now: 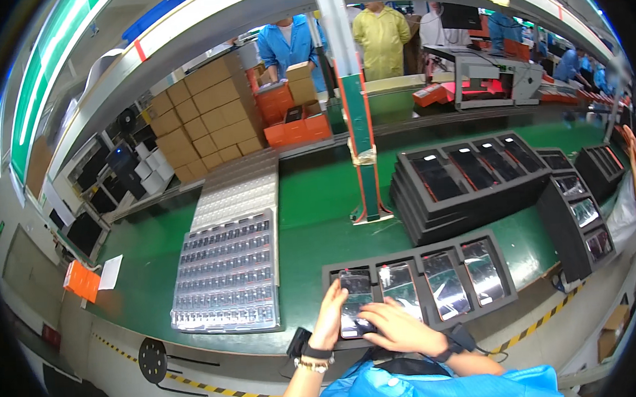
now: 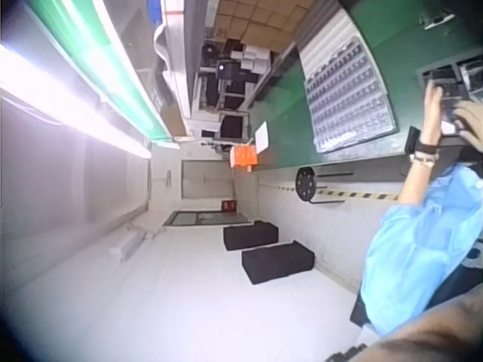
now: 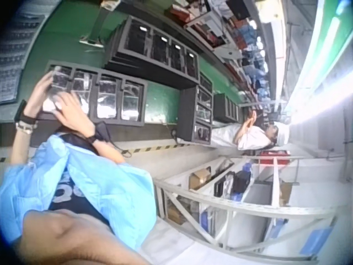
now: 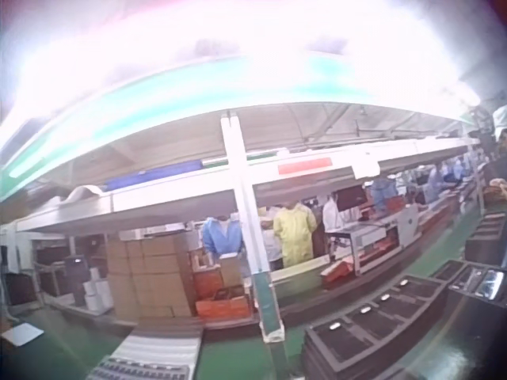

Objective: Installing small components onto smartphone screen assemblies on a factory production line.

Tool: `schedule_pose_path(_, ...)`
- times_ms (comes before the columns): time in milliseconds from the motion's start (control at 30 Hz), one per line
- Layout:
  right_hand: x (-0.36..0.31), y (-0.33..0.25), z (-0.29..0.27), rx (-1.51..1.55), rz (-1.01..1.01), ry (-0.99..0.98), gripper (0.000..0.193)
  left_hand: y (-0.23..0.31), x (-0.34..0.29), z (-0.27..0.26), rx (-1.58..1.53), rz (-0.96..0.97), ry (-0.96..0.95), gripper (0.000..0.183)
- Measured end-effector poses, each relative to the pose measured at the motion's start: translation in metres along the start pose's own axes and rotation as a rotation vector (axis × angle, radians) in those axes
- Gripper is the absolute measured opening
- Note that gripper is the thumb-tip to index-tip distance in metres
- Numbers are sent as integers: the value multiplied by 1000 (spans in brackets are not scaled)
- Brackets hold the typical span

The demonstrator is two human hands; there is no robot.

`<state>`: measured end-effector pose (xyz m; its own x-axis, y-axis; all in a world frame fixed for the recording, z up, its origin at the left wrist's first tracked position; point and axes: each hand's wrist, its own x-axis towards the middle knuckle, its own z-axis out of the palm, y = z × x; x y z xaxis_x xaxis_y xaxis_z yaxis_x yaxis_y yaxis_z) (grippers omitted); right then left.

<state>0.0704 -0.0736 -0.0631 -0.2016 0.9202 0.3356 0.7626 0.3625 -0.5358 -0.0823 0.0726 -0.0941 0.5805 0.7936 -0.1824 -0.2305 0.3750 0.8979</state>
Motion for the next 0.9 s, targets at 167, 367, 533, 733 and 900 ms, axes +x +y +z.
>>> schedule_pose_path(167, -25, 17, -26, -234, 40, -64, 54, -6, -49, -13, 34, -35, -6, 65)
schedule_pose_path(367, -29, 22, -30, -306, 19, -147, 51, 23, -80, 4, 122, -52, -67, 69)
schedule_pose_path(533, -28, 21, -28, -341, 83, -131, 42, 87, -43, -55, 514, 162, 18, 66)
schedule_pose_path(733, -28, 20, -24, -328, 125, -99, 30, 178, 63, -252, 1352, 717, 851, 20)
schedule_pose_path(900, -27, 22, -21, -334, 115, -82, 31, 199, 111, -367, 1558, 316, 1155, 27)
